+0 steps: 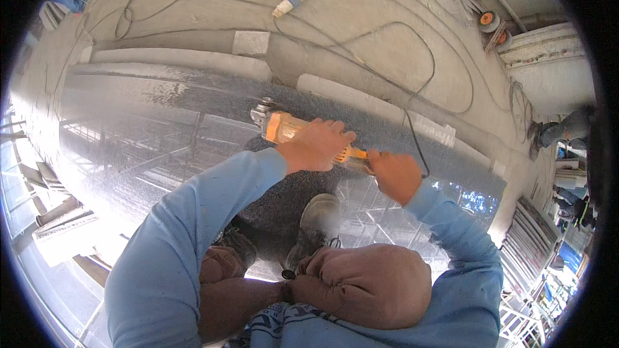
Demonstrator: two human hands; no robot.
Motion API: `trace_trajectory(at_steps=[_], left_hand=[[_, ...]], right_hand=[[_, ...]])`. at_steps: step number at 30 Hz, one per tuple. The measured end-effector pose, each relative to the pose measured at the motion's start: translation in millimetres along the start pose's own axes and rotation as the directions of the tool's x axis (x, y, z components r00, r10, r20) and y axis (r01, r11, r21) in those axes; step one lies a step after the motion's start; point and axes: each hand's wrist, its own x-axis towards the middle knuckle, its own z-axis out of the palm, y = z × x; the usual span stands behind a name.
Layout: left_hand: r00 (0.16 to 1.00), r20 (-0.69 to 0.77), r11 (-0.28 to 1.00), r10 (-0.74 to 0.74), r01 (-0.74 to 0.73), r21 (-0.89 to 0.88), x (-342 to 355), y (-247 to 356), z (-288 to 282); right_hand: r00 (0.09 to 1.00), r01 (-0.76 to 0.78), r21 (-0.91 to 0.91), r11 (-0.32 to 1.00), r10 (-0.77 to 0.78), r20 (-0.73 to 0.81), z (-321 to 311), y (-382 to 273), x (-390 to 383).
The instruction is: The person uses an angle grinder to smooth the surface of a large stone slab. The person holds the tool with both hands and moves it back and forth along the slab, generating dust.
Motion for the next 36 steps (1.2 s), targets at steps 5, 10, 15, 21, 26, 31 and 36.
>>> trace_trajectory(at_steps=[5,10,15,21,26,31,36], left_hand=[[1.0,-0.015,1.0,-0.008,0.009,0.029,-7.3,-13.3,2.0],[1.0,-0.01,0.999,-0.027,0.027,0.035,-6.3,-25.1,11.3],[0.999,-0.018,0.997,-0.045,0.046,0.067,-14.2,-34.1,8.5],[0.999,-0.01,0.997,-0.045,0.046,0.068,-18.4,-44.1,4.2],[1.0,-0.02,0.998,-0.018,0.02,0.059,-13.9,-32.0,6.6],[0.998,-0.06,1.0,0.011,-0.01,0.029,-6.5,-11.5,6.2],[0.997,-0.073,1.0,0.023,-0.021,0.023,6.4,8.1,4.9]], right_hand=[[0.999,0.033,0.013,0.999,-0.032,-0.028,4.8,-4.6,15.1],[0.999,0.046,0.053,0.997,-0.045,-0.025,16.5,-3.5,27.3],[0.996,0.067,0.059,0.996,-0.063,-0.065,25.3,-7.4,41.4],[0.999,0.053,0.037,0.998,-0.053,-0.007,18.1,-12.6,52.4],[0.999,0.019,0.083,0.996,-0.017,-0.027,17.1,-9.0,35.6],[1.0,0.028,0.0,1.0,-0.028,-0.012,3.4,-3.3,13.5],[1.0,0.013,-0.042,0.999,-0.012,0.02,-6.8,8.6,-6.6]])
